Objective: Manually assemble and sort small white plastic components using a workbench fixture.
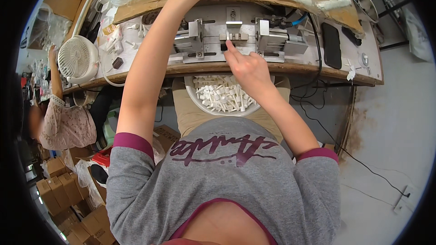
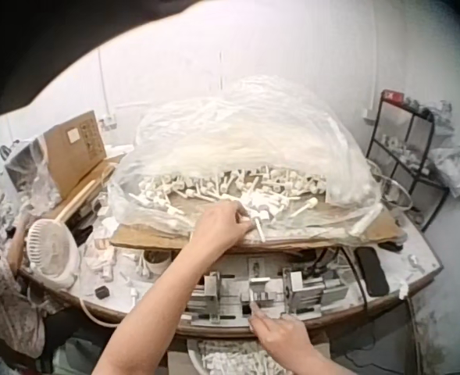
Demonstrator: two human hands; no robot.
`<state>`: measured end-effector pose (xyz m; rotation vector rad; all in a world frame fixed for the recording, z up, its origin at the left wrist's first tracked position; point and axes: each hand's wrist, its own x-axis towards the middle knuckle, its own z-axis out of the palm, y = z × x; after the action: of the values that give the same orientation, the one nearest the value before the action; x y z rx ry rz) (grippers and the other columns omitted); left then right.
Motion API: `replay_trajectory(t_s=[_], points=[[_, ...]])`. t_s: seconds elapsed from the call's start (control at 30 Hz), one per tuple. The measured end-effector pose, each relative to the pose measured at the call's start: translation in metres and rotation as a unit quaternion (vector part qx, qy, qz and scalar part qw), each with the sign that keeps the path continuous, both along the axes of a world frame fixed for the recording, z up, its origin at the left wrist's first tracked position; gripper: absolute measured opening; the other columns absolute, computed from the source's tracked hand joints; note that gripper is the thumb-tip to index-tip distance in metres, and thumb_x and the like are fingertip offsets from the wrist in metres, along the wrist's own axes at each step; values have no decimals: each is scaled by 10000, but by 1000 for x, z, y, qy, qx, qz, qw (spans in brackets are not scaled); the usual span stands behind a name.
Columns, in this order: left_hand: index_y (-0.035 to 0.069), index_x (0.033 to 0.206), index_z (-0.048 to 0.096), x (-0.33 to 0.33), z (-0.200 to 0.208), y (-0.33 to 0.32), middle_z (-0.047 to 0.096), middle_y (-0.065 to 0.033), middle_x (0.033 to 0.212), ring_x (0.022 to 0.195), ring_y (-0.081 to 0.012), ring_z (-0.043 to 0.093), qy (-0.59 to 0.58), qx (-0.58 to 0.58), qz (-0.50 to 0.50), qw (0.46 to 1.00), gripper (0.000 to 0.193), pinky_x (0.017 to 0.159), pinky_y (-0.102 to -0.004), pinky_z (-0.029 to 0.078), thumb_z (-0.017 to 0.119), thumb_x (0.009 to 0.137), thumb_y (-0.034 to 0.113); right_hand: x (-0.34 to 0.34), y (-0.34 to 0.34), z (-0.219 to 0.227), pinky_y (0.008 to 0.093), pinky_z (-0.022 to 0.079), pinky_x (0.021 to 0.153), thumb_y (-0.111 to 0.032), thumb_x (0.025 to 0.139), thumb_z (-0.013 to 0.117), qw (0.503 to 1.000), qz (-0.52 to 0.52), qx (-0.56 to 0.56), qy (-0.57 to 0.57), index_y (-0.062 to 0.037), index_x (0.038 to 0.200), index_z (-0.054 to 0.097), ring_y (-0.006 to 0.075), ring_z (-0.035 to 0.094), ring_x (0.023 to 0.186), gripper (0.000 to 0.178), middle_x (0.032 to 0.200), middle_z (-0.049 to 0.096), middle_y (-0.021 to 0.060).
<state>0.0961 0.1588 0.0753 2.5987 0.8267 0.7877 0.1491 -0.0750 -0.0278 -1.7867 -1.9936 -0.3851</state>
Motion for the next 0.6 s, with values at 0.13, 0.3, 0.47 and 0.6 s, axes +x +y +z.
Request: replay_trajectory(t_s=[0.13,0.3,0.47,0.6], points=[[-10,1033,719,-14,26,-14,712,-127,837,752,-208,664,-82,-137,-10,987,450,687,-323,522,760,822,385,-2,12,5,295,498,532,-101,744,725,999,-19,-26,-28,-64,952,620,227,601,521,236,1192,681,107],[-11,1071,703,-34,29,0,698,-57,878,773,-108,637,-179,-408,-67,893,426,686,-242,511,745,861,357,-4,14,10,336,535,557,-106,746,725,997,-24,-68,-17,-52,934,607,258,647,561,228,1213,666,128],[-3,1050,683,-58,39,-25,688,-85,918,832,-162,650,-246,-459,-22,853,360,712,-269,521,733,876,308,-3,18,16,376,549,575,-120,768,713,993,-33,-114,-21,-42,918,613,277,675,604,197,1225,650,159],[86,1032,740,-92,22,-63,682,-64,1022,947,-177,676,-242,-327,-87,909,260,747,-309,587,786,785,154,3,22,32,372,550,580,-174,789,721,991,7,-130,20,-58,937,645,259,690,643,203,1114,695,145]])
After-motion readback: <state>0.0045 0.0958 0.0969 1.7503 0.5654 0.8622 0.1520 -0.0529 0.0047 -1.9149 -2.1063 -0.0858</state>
